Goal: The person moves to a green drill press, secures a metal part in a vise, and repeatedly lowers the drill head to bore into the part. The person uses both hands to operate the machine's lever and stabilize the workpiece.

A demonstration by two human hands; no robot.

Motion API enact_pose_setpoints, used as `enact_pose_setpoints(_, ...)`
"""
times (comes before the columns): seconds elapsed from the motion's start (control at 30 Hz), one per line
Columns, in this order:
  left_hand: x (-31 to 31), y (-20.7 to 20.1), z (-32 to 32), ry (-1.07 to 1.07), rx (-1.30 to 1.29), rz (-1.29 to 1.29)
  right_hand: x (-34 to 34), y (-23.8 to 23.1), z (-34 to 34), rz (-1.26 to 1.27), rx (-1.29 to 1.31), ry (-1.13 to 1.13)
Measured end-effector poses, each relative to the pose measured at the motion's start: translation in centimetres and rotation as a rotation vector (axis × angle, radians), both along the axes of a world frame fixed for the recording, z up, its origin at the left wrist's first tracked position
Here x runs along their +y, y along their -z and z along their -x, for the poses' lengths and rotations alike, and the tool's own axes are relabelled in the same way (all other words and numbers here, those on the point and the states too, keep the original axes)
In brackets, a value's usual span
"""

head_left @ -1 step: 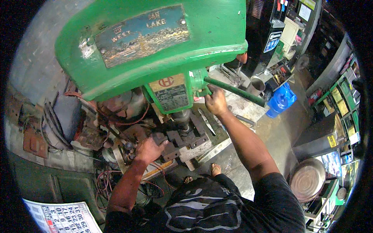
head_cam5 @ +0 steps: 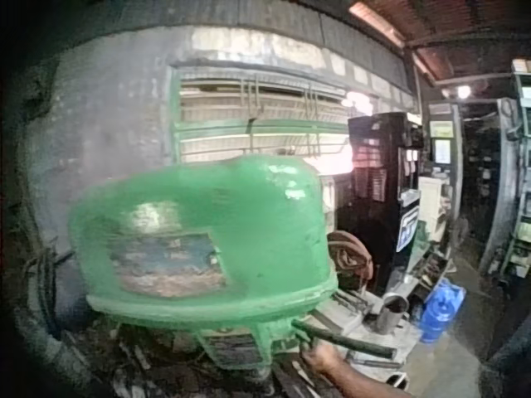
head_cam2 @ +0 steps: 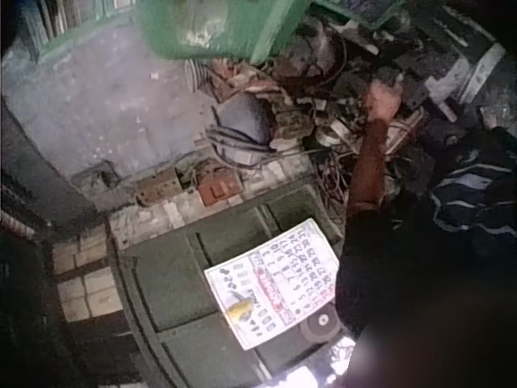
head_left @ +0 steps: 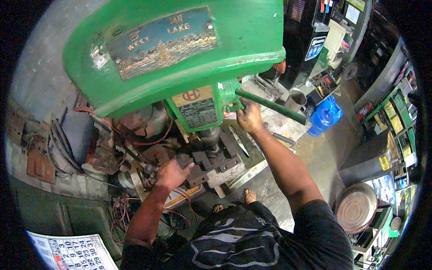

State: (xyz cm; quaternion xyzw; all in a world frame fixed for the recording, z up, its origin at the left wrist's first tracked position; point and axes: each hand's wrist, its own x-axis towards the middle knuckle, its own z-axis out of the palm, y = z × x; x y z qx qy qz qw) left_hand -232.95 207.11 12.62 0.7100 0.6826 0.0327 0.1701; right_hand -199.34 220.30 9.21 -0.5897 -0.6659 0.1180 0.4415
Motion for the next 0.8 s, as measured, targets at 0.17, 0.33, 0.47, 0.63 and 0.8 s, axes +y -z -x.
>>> enact_pose_setpoints(0.17,0.4,-0.7,0.0,-0.069,0.100,0.188,1.5,2.2,0.0,0.044,-0.162,0.058)
enact_pose_setpoints(0.33,0.0,1.3,0.8,0.013,-0.145,0.035,2.8,3.7,1.1,0.058,0.010,-0.060)
enact_pose_setpoints(0.47,1.3,2.6,1.4,0.158,-0.134,0.042,4.0,3.0,1.9,-0.053,0.041,-0.057)
enact_pose_setpoints(0.63,1.5,2.9,2.0,0.080,-0.002,-0.034,4.2,1.1,2.0,-0.096,0.012,-0.029)
enact_pose_setpoints(0.8,1.6,3.4,2.3,0.232,-0.025,-0.141,2.0,-1.3,1.4,-0.145,0.032,0.047)
